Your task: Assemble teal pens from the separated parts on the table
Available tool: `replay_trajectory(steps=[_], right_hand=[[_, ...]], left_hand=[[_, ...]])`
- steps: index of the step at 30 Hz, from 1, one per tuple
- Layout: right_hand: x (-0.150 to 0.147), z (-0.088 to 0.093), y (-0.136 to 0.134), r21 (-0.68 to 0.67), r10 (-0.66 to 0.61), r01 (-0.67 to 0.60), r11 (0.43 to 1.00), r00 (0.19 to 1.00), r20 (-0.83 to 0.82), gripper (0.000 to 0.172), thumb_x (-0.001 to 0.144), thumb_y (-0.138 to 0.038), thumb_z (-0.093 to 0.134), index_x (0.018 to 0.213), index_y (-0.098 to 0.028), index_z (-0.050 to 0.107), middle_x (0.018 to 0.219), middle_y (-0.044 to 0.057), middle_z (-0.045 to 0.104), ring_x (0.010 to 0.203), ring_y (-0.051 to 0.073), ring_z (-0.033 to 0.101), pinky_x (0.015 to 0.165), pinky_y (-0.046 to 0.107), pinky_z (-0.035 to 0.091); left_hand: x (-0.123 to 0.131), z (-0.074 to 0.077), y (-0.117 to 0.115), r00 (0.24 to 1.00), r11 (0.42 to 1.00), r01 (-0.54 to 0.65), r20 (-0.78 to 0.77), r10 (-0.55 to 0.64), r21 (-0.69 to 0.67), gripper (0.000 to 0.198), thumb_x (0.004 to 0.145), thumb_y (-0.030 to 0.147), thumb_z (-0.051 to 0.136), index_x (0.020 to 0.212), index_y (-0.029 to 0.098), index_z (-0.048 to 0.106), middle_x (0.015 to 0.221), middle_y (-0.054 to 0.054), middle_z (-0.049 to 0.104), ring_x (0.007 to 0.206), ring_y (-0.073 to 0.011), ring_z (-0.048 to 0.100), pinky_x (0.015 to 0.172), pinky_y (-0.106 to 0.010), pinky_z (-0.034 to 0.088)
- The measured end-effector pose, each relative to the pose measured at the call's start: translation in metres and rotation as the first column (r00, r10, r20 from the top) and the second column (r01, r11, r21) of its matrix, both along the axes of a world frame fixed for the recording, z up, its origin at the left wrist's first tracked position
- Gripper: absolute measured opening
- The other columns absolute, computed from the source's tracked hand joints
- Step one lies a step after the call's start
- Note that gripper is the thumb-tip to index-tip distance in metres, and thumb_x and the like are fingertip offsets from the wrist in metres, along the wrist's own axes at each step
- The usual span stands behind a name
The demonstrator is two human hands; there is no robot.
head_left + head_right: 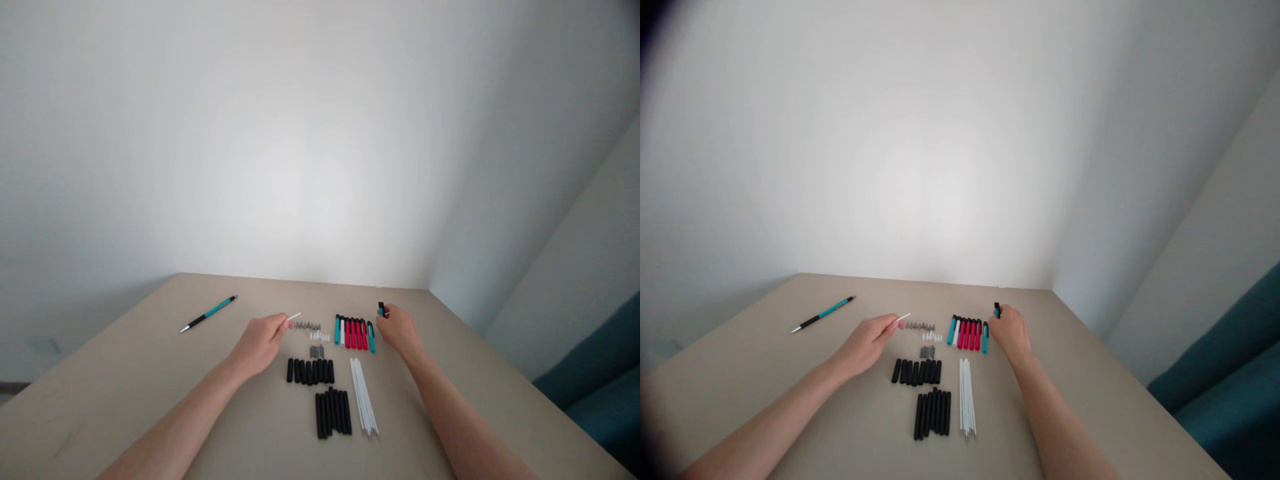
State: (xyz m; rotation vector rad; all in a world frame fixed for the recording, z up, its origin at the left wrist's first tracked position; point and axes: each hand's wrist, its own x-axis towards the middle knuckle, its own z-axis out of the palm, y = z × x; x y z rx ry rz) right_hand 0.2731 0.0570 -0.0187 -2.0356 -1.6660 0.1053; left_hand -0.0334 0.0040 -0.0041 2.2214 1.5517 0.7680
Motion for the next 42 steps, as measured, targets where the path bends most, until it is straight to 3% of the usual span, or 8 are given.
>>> replay_trajectory(steps=[4,10,18,25,28,32,38,42], right_hand=[[0.005,-0.003,0.003,-0.085,0.008,-0.008,0.996,1.000,0.004,0.016,0.065,-0.015,0.051,0.065,-0.015,0.066,0.068,0.015,0.068,0.070,0.026,0.064,0.056,0.028,0.039],[0.005,0.000,0.000,-0.171,0.011,-0.015,0.985,1.000,-0.024,0.018,0.059,-0.013,0.055,0.071,-0.015,0.068,0.063,0.012,0.068,0.067,0.023,0.065,0.057,0.027,0.043],[0.000,0.008,-0.010,-0.352,0.072,-0.108,0.930,0.991,-0.116,0.018,0.056,-0.008,0.049,0.044,-0.015,0.059,0.038,0.008,0.057,0.036,0.018,0.056,0.043,0.025,0.040],[-0.026,0.030,-0.027,-0.061,0.172,-0.178,0.982,0.981,-0.086,0.020,0.075,-0.024,0.053,0.086,-0.017,0.069,0.077,0.008,0.069,0.073,0.019,0.062,0.065,0.026,0.044],[-0.057,0.031,-0.045,0.181,0.588,-0.561,0.808,0.745,-0.314,0.028,0.081,-0.035,0.054,0.099,-0.017,0.065,0.070,0.003,0.065,0.060,0.013,0.056,0.058,0.023,0.043],[-0.092,0.020,-0.064,0.263,0.699,-0.682,0.683,0.504,-0.508,0.021,0.081,-0.034,0.057,0.086,-0.017,0.068,0.071,0.002,0.065,0.064,0.012,0.057,0.058,0.021,0.043],[-0.092,0.014,-0.054,0.286,0.506,-0.479,0.830,0.432,-0.746,0.032,0.077,-0.045,0.059,0.068,-0.014,0.063,0.051,-0.002,0.054,0.039,0.007,0.038,0.037,0.019,0.029],[-0.067,0.019,-0.039,0.382,0.429,-0.202,0.902,0.522,-0.737,0.040,0.079,-0.052,0.052,0.066,-0.015,0.056,0.046,-0.004,0.043,0.039,0.007,0.032,0.038,0.020,0.025]], left_hand=[[0.000,-0.002,0.000,1.000,1.000,0.013,0.004,-0.013,0.003,0.038,0.092,0.030,0.027,0.091,0.022,0.064,0.093,-0.001,0.068,0.081,-0.0160,0.059,0.072,-0.024,0.040],[0.000,0.000,-0.001,1.000,1.000,0.022,-0.003,-0.022,-0.003,0.036,0.093,0.032,0.024,0.096,0.021,0.059,0.077,-0.001,0.064,0.070,-0.0157,0.057,0.065,-0.024,0.037],[0.000,-0.006,0.001,0.999,0.999,0.030,0.035,-0.031,0.024,0.029,0.094,0.036,0.024,0.086,0.020,0.048,0.066,0.002,0.055,0.060,-0.0145,0.051,0.057,-0.024,0.033],[0.008,-0.002,-0.004,0.979,0.985,0.164,0.113,-0.169,0.055,0.035,0.094,0.031,0.027,0.090,0.018,0.060,0.087,-0.004,0.064,0.080,-0.0161,0.057,0.074,-0.025,0.040],[0.017,0.001,-0.010,0.971,0.973,0.219,0.082,-0.224,0.071,0.035,0.094,0.030,0.027,0.089,0.018,0.060,0.080,-0.003,0.062,0.075,-0.0154,0.055,0.071,-0.025,0.040],[0.027,0.003,-0.019,0.948,0.948,0.306,0.064,-0.312,0.087,0.032,0.094,0.028,0.029,0.084,0.019,0.058,0.078,-0.002,0.061,0.072,-0.0143,0.054,0.070,-0.024,0.039],[0.025,0.005,-0.019,0.950,0.954,0.291,0.101,-0.297,0.065,0.032,0.094,0.027,0.029,0.090,0.018,0.060,0.081,-0.003,0.063,0.076,-0.0149,0.056,0.070,-0.024,0.041],[0.017,0.000,-0.013,0.963,0.969,0.229,0.123,-0.239,0.092,0.033,0.094,0.027,0.029,0.091,0.018,0.061,0.086,-0.004,0.064,0.080,-0.0155,0.058,0.074,-0.025,0.042]])
